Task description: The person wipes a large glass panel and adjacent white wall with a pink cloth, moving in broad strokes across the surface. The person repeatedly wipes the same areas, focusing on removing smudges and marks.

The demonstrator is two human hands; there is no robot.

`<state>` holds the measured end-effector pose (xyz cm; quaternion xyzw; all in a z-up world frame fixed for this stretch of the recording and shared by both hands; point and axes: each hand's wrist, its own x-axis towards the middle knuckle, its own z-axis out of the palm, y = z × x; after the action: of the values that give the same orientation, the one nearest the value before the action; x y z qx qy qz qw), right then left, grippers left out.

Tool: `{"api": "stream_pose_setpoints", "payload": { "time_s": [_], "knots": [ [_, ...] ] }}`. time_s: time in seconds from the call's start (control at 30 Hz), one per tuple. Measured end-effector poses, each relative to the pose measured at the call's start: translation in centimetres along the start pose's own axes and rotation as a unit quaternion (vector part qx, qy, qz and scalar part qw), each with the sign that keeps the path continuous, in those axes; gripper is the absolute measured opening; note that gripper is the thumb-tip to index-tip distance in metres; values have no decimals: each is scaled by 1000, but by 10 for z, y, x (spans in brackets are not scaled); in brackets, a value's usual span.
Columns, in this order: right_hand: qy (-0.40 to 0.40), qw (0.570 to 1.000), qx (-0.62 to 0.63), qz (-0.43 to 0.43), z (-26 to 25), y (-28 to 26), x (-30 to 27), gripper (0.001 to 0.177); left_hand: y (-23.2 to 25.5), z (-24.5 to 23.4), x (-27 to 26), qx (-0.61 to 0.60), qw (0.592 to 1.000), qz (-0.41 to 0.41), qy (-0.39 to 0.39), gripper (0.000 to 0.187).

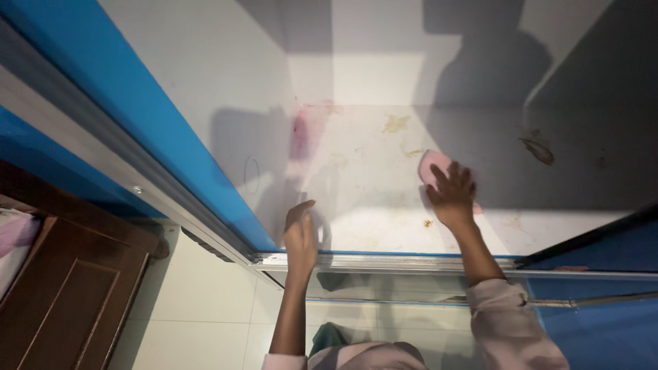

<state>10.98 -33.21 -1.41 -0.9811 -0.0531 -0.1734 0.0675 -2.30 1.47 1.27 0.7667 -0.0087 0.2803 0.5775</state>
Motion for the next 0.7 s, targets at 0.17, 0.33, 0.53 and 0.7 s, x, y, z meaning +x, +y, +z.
{"api": "stream_pose_setpoints", "payload": {
  "time_s": [0.17,0.33,0.53,0.7],
  "knots": [
    [-25,983,79,-165,42,-66,1,52,4,-19,-9,1,999,-11,34,39],
    [-190,851,441,-212,11,-179,-69,68,5,-29,-13,1,999,-37,13,44],
    [-315,733,560,-225,-29,-178,-71,53,17,-45,-15,-49,998,-38,-27,53],
    [-87,886,445,98,-5,-81,18,49,31,-59,-25,-52,995,-64,-57,58]
  ]
}}
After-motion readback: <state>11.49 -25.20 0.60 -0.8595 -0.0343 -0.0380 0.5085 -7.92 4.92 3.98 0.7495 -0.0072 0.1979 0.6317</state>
